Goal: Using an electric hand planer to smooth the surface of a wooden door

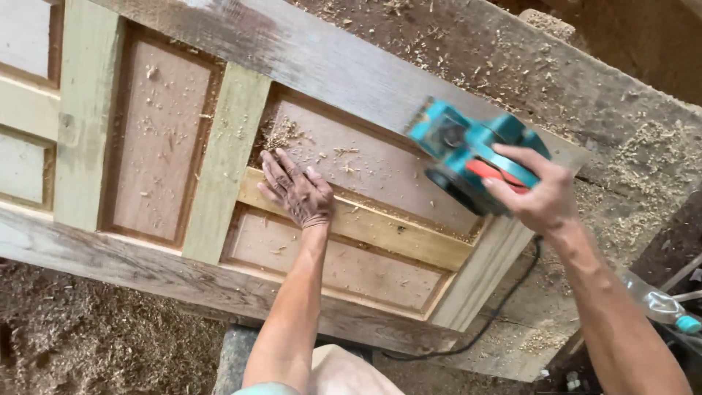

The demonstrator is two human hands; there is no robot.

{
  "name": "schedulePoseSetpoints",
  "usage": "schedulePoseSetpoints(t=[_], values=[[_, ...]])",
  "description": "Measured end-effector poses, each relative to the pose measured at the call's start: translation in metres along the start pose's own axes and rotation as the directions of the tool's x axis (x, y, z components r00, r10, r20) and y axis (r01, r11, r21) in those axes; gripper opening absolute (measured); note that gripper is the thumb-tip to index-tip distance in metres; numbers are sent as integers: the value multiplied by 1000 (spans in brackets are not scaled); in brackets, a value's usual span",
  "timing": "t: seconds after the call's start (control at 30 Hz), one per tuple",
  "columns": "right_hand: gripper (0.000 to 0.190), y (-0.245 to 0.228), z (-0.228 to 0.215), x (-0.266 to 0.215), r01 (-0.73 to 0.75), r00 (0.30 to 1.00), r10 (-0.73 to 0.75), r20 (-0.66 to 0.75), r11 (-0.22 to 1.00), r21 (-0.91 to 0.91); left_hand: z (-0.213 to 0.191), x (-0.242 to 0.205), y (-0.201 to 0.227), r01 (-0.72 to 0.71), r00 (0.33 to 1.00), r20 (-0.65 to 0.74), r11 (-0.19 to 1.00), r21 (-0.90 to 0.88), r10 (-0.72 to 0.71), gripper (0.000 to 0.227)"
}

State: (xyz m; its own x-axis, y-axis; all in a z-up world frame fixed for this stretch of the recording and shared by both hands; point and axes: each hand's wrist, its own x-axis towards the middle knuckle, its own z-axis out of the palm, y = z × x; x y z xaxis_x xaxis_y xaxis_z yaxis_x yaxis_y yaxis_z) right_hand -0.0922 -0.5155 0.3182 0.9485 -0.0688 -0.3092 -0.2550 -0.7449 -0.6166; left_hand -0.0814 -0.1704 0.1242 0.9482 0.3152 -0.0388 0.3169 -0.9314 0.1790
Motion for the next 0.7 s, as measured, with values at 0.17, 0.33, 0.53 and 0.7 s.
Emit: schedulePoseSetpoints(t=[0.17, 0.33, 0.53, 0.7], values=[[48, 119, -49, -97, -149, 982, 144, -120, 988, -39, 5, -1, -1, 36, 997, 62, 999, -9, -36, 68], [55, 179, -58, -124, -205, 970, 200, -141, 978, -26, 13, -2, -1, 15, 1000, 20, 999, 40, -16, 68], [49, 96, -24, -41, -52, 997, 47, -54, 995, -81, 12, -2, -1, 23, 999, 23, 999, 38, -24, 66], [47, 2, 26, 39, 98, 995, -100, -16, 988, -122, 6, 0, 0, 51, 996, 72, 993, -104, -44, 71]])
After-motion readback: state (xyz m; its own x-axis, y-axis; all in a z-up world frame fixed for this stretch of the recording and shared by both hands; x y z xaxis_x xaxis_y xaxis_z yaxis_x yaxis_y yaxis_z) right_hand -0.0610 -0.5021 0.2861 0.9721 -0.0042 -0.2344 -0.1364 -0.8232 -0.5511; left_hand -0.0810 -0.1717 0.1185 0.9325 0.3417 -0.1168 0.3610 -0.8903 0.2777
